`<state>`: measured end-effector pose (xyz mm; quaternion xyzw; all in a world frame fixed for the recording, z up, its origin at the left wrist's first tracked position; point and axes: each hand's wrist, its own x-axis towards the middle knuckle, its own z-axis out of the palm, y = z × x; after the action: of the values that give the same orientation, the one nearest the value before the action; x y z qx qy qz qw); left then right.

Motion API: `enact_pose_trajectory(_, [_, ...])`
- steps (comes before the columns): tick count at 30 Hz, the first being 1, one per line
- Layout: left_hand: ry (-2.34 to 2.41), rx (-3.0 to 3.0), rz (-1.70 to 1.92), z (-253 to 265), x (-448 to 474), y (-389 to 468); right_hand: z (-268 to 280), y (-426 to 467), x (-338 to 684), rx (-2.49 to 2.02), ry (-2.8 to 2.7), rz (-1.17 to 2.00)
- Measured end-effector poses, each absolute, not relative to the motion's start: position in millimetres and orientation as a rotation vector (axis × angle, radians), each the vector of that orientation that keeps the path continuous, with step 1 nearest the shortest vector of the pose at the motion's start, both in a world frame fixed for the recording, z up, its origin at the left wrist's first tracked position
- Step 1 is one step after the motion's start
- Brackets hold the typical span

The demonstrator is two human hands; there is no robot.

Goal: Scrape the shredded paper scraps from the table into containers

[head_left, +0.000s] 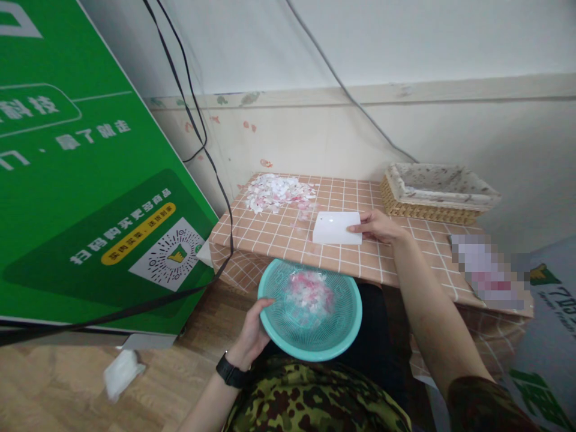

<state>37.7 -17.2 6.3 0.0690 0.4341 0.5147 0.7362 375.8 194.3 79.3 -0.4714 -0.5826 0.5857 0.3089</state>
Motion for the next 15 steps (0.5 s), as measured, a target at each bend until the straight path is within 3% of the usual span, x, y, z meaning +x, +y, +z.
enact_pose_trajectory(15, [0.956,0.177,1.103,0.0,41.2,-13.2,79.1,81.3,336.5,-1.435,-1.851,0.647])
